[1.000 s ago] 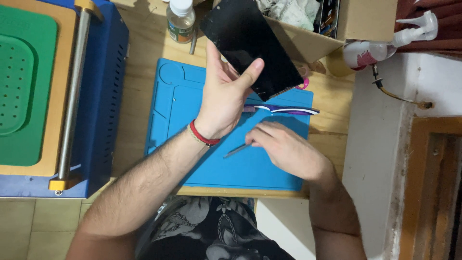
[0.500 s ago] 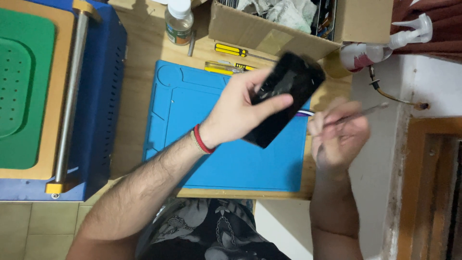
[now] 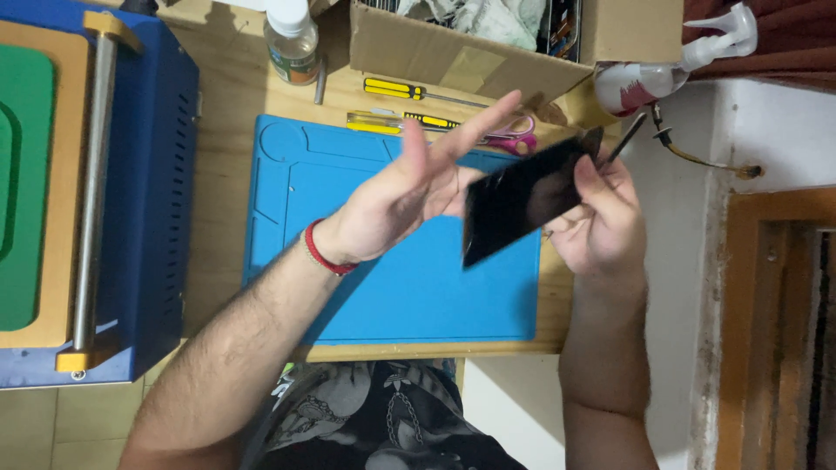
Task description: Scraping the edges of a mobile phone screen with a thin metal tool to remove adhesive residue.
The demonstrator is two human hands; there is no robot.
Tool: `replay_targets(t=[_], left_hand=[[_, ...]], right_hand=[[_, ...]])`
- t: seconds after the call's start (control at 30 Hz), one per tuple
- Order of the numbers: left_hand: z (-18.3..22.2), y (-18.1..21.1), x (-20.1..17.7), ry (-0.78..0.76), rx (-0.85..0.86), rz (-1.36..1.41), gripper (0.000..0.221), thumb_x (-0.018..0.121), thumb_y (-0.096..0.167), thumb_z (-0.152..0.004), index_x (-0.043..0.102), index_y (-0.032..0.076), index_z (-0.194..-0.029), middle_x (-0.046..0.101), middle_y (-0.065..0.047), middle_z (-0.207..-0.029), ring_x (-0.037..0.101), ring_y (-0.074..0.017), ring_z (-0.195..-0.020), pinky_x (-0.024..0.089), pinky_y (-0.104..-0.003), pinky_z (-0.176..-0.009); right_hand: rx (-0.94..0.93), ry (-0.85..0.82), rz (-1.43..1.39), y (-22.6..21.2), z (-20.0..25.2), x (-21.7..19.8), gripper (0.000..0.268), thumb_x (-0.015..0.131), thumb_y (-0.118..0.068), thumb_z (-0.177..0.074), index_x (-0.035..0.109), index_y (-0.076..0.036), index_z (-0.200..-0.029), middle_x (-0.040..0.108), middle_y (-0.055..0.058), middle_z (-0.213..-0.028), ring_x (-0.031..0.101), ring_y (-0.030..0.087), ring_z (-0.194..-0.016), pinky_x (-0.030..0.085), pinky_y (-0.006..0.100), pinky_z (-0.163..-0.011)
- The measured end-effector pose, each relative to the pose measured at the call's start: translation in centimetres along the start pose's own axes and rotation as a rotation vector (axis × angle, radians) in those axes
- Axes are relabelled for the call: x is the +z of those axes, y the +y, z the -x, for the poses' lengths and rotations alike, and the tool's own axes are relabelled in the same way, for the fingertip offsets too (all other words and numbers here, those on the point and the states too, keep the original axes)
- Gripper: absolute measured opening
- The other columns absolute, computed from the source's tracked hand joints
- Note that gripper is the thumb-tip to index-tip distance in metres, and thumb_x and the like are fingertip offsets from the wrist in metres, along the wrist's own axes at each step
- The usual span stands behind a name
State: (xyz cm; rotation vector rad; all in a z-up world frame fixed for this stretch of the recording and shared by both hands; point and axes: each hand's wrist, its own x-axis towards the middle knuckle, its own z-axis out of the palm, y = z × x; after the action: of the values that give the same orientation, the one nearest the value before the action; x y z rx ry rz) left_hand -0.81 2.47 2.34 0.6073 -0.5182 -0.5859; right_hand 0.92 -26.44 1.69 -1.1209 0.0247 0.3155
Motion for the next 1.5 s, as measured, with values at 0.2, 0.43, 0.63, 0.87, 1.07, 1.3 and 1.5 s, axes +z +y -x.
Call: replay_targets(t=[0.2,0.43,0.63,0.87,1.07,1.3,1.5], left_hand=[[-0.2,-10.9,-5.0,0.344,0.190,-0.379,0.083,0.069,0.035,-0.109,0.030,0.005,-0.176,0.052,-0.003,-0.162,0.051,-0.0098,-0.123,0.046,-0.030,-0.115],[-2.2,-7.6,-1.2,0.751,0.309,-0.480,0.036,0.079,0.023,-0.105,0.071,0.011,-0.138,0.076,-0.005,-0.138,0.069,-0.0122,-0.127,0.058,-0.034,-0.119],[-1.9,-4.2,-1.0,0.669,0.397,0.006,0.037,0.083,0.014,-0.105,0.071,0.004,-0.138,0.075,0.000,-0.104,0.056,-0.0049,-0.074,0.042,-0.021,-0.053],[-1.8,-2.9,-0.4,0.922,0.347,-0.462,0.036,0.092,0.016,-0.091,0.072,0.009,-0.121,0.080,-0.005,-0.120,0.074,-0.0138,-0.112,0.066,-0.033,-0.105],[-1.6,-4.0,0.2,0.856,0.289,-0.248,0.028,0.089,0.009,-0.093,0.075,0.008,-0.117,0.081,-0.004,-0.116,0.076,-0.0136,-0.107,0.068,-0.031,-0.102],[-1.0,-6.2,1.5,0.571,0.194,-0.045,0.050,0.076,0.012,-0.107,0.060,-0.001,-0.152,0.071,-0.019,-0.149,0.069,-0.0326,-0.144,0.059,-0.050,-0.132],[-1.1,-7.0,1.8,0.680,0.070,-0.362,0.036,0.082,0.017,-0.099,0.076,0.006,-0.133,0.079,-0.008,-0.137,0.074,-0.0157,-0.128,0.061,-0.035,-0.124]], right_hand=[[0.223,0.460,-0.185,2.0,-0.3,2.7,0.033,0.078,-0.023,-0.107,0.062,-0.037,-0.081,0.065,-0.023,-0.083,0.014,0.006,-0.050,0.013,0.025,-0.048],[0.180,0.154,-0.149,4.0,1.5,4.0,0.014,0.059,-0.021,-0.117,0.064,-0.026,-0.105,0.053,-0.016,-0.076,0.021,0.001,-0.051,0.020,0.023,-0.053],[0.055,0.307,-0.372,2.3,-0.2,-0.3,0.029,0.051,-0.026,-0.123,0.077,-0.014,-0.125,0.082,0.002,-0.117,0.076,0.012,-0.099,0.060,0.021,-0.078],[-0.012,-0.055,-0.418,0.3,0.1,-1.8,0.039,0.059,-0.045,-0.119,0.083,-0.014,-0.120,0.059,-0.006,-0.087,0.046,0.005,-0.079,0.038,0.016,-0.076],[-0.345,0.053,0.014,2.2,2.2,1.9,0.021,0.078,-0.029,-0.113,0.061,-0.018,-0.121,0.062,-0.002,-0.113,0.066,0.007,-0.092,0.054,0.017,-0.083],[-0.822,0.325,0.635,4.1,3.2,3.5,0.047,0.074,-0.046,-0.108,0.042,-0.013,-0.116,0.064,0.011,-0.092,0.070,0.021,-0.073,0.060,0.030,-0.066],[-0.757,0.332,0.773,3.9,3.0,4.3,0.032,0.080,-0.028,-0.102,0.056,-0.007,-0.103,0.066,0.019,-0.087,0.068,0.028,-0.070,0.062,0.038,-0.070]])
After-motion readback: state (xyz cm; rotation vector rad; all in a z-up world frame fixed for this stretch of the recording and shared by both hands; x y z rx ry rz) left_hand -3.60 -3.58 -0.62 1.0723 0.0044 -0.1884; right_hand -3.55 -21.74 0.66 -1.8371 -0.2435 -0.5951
